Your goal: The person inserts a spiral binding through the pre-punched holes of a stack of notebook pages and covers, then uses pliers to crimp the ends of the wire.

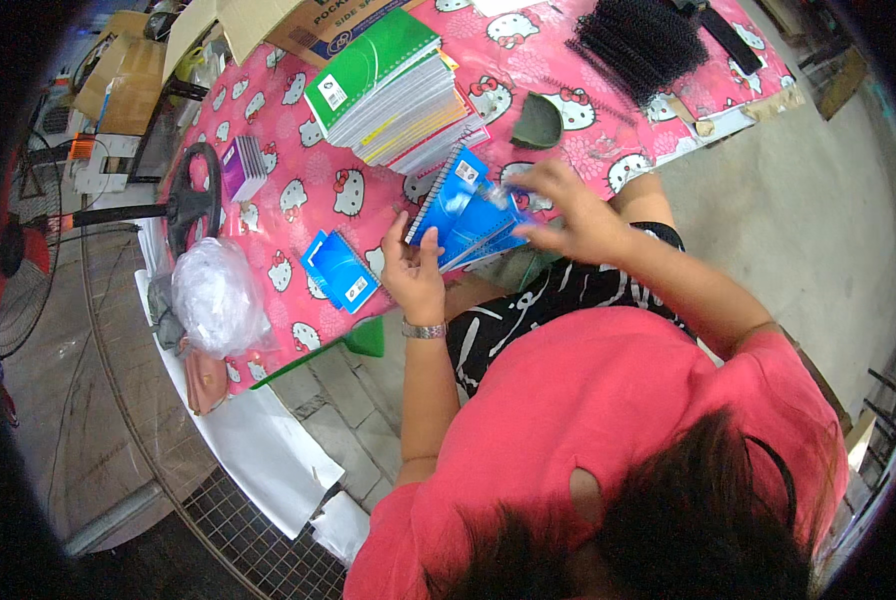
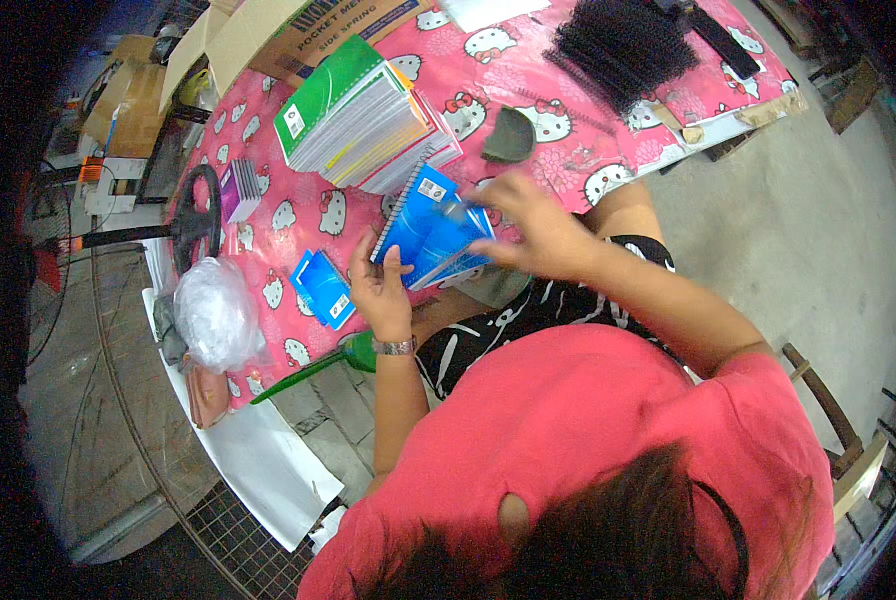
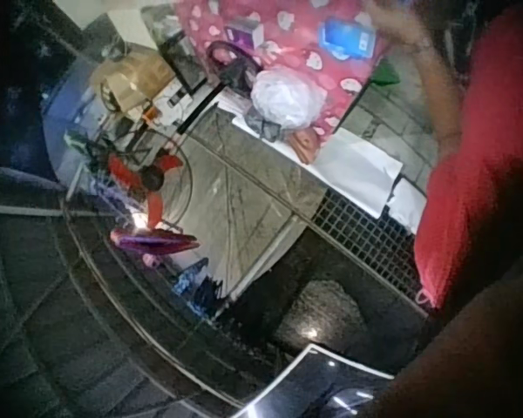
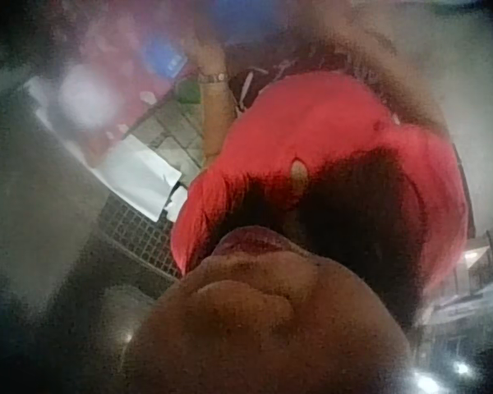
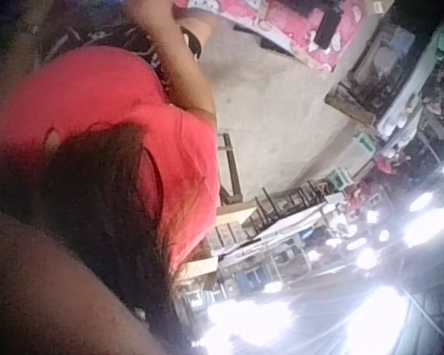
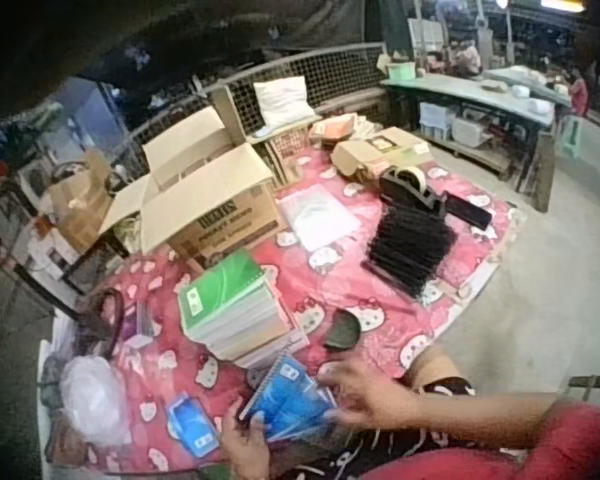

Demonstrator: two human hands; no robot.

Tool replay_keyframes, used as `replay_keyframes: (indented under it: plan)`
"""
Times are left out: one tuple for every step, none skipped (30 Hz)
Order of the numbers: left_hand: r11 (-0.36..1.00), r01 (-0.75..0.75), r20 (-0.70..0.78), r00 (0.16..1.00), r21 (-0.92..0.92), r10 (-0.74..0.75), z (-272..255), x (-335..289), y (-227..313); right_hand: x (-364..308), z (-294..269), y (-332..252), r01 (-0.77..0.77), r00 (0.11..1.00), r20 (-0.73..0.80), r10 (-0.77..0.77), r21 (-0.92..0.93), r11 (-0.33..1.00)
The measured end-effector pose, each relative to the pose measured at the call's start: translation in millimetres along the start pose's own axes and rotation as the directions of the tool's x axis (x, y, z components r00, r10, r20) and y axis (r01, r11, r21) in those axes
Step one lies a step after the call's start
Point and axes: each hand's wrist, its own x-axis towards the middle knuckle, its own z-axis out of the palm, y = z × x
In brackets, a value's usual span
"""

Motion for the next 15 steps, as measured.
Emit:
replay_keyframes:
  plan:
    - [1.000, 0.001, -0.001, 1.000, 0.000, -0.001, -2, 0, 1, 3, 9, -11, -0.001, 0.997, 0.076, 0.000, 0.020, 1.000]
    - [0.999, 0.042, 0.034, 0.999, 0.027, -0.043, -5, 0, -1, 7, 18, -19, 0.050, 0.994, 0.097, -0.048, -0.018, 0.999]
    - [0.995, 0.081, 0.067, 0.994, 0.056, -0.085, -7, 0, -2, 11, 25, -26, 0.101, 0.988, 0.119, -0.094, -0.055, 0.993]
    - [0.995, 0.082, 0.067, 0.994, 0.058, -0.086, -9, 0, -5, 15, 31, -30, 0.101, 0.988, 0.119, -0.094, -0.053, 0.994]
    - [0.997, 0.022, 0.070, 0.997, 0.077, -0.028, -11, 0, -9, 18, 37, -34, 0.139, 0.986, 0.108, -0.125, -0.127, 0.982]
    - [0.995, -0.038, 0.075, 0.997, 0.096, 0.030, -13, 0, -11, 20, 40, -36, 0.174, 0.983, 0.099, -0.157, -0.201, 0.964]
    - [0.995, -0.037, 0.077, 0.997, 0.096, 0.029, -13, 0, -12, 22, 41, -38, 0.172, 0.983, 0.099, -0.154, -0.201, 0.964]
    - [0.998, -0.022, 0.061, 0.998, 0.062, 0.018, -13, -1, -12, 23, 41, -40, 0.176, 0.982, 0.105, -0.155, -0.242, 0.954]
    - [1.000, -0.007, 0.045, 0.999, 0.028, 0.006, -13, -1, -12, 24, 40, -41, 0.181, 0.982, 0.111, -0.155, -0.282, 0.942]
    - [1.000, -0.006, 0.045, 0.999, 0.024, 0.005, -13, -1, -12, 24, 40, -42, 0.180, 0.982, 0.113, -0.154, -0.285, 0.941]
    - [0.995, -0.047, 0.041, 0.998, 0.089, 0.043, -12, 0, -11, 24, 39, -42, 0.198, 0.977, 0.135, -0.165, -0.297, 0.934]
    - [0.984, -0.087, 0.038, 0.996, 0.155, 0.082, -12, 0, -11, 23, 39, -43, 0.217, 0.972, 0.157, -0.175, -0.309, 0.926]
    - [0.985, -0.086, 0.039, 0.996, 0.150, 0.081, -10, 0, -10, 23, 40, -43, 0.215, 0.972, 0.158, -0.173, -0.314, 0.925]
    - [0.981, -0.103, 0.024, 0.995, 0.166, 0.100, -9, 0, -9, 23, 42, -43, 0.218, 0.973, 0.143, -0.181, -0.320, 0.922]
    - [0.976, -0.118, 0.009, 0.993, 0.183, 0.119, -8, 0, -9, 22, 43, -43, 0.221, 0.974, 0.129, -0.189, -0.325, 0.919]
